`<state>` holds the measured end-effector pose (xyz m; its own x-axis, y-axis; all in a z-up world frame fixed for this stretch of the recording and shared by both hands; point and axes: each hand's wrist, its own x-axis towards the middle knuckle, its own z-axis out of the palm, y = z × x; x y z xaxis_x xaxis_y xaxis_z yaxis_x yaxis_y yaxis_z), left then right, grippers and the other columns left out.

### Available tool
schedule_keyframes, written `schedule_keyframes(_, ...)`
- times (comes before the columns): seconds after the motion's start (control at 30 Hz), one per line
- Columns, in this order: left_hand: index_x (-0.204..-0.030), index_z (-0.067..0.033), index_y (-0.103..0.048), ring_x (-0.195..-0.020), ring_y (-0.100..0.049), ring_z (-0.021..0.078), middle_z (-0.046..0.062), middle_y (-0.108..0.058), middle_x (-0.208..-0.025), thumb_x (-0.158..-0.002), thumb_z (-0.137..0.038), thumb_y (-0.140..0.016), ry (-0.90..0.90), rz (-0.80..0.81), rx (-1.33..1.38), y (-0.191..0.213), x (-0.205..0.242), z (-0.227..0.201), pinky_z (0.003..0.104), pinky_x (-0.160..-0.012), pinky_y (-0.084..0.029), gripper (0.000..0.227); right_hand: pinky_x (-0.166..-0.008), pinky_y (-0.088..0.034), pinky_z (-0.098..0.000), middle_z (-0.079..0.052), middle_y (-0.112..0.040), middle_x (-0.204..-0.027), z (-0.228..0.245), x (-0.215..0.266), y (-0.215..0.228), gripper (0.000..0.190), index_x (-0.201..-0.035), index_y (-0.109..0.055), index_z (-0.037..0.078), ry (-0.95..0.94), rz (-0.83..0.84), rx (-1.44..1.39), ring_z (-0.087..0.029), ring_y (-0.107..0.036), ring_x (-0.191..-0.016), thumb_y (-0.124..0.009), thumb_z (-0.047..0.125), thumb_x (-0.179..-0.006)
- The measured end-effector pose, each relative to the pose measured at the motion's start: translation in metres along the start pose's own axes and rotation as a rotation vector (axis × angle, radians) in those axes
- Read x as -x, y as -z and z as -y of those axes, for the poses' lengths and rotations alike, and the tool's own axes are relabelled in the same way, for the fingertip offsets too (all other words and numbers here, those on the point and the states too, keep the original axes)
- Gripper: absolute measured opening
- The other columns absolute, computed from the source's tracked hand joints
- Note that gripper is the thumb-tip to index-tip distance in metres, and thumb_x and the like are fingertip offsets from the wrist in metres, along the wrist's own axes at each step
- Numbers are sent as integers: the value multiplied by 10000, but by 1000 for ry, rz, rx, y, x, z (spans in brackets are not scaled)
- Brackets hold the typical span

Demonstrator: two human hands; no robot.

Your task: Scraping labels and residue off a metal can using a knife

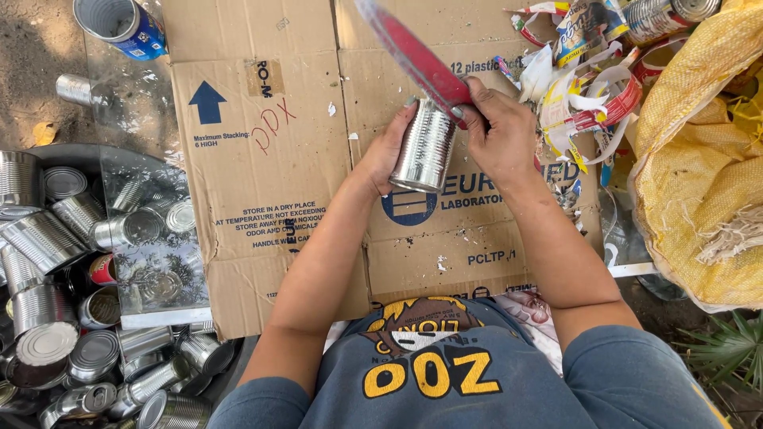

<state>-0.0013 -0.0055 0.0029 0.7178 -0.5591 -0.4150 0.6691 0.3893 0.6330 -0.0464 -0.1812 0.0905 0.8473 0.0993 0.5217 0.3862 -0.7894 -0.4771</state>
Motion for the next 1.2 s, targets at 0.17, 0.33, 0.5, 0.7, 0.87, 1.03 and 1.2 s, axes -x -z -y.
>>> schedule_keyframes(0.17, -1022, -37, -665, -676, -718, 224, 112, -680, -800, -862, -620, -694, -28, -27, -35, 5, 4, 7, 358, -585, -652, 606, -604, -511, -452, -240, -717, -831, -1, 5, 7, 227, -1238, -753, -47, 23, 3, -85, -442, -686, -697, -728, -24, -1014)
schedule_keyframes(0.33, -1024, -46, -667, -687, -716, 224, 110, -678, -806, -872, -592, -699, -32, -21, -56, 10, -7, 14, 363, -600, -650, 568, -583, -495, -448, -247, -718, -832, -4, 16, 4, 242, -1243, -744, -46, 4, 17, -104, -440, -682, -683, -733, -21, -1003)
schedule_keyframes(0.5, -1094, -40, -661, -704, -736, 232, 125, -712, -845, -868, -684, -660, -18, 25, -26, 28, -24, 26, 364, -605, -657, 682, -583, -542, -387, -280, -733, -877, 12, 17, 4, 257, -1257, -714, -62, -84, 17, -390, -313, -689, -667, -709, -36, -1002)
schedule_keyframes(0.7, -1085, -36, -658, -721, -735, 230, 120, -701, -847, -858, -655, -685, -37, 33, -35, 10, -9, 9, 363, -619, -657, 660, -687, -556, -497, -313, -734, -965, 9, -5, 8, 268, -1255, -729, -58, 26, -23, -175, -500, -713, -875, -765, -24, -992)
schedule_keyframes(0.87, -1086, -51, -681, -730, -723, 236, 111, -703, -865, -865, -623, -706, -14, -9, 22, 21, -12, 24, 369, -630, -645, 614, -625, -564, -471, -290, -730, -882, 20, 0, 5, 206, -1211, -747, -62, -16, 23, -179, -458, -718, -753, -735, -28, -1008)
schedule_keyframes(1.03, -1076, -60, -683, -732, -752, 236, 116, -725, -859, -892, -640, -664, -16, -11, 44, 24, -21, 22, 371, -632, -659, 609, -705, -575, -463, -312, -722, -974, -9, 31, -4, 270, -1213, -732, -39, -118, 66, -374, -453, -684, -965, -789, 2, -953)
schedule_keyframes(1.2, -1142, -131, -697, -793, -743, 209, 47, -703, -919, -877, -603, -715, -71, 45, 159, 10, 0, 1, 352, -699, -666, 541, -566, -539, -495, -377, -703, -1002, -32, 33, 2, 209, -1213, -687, -138, -351, -97, -332, -313, -672, -706, -547, -63, -1077)
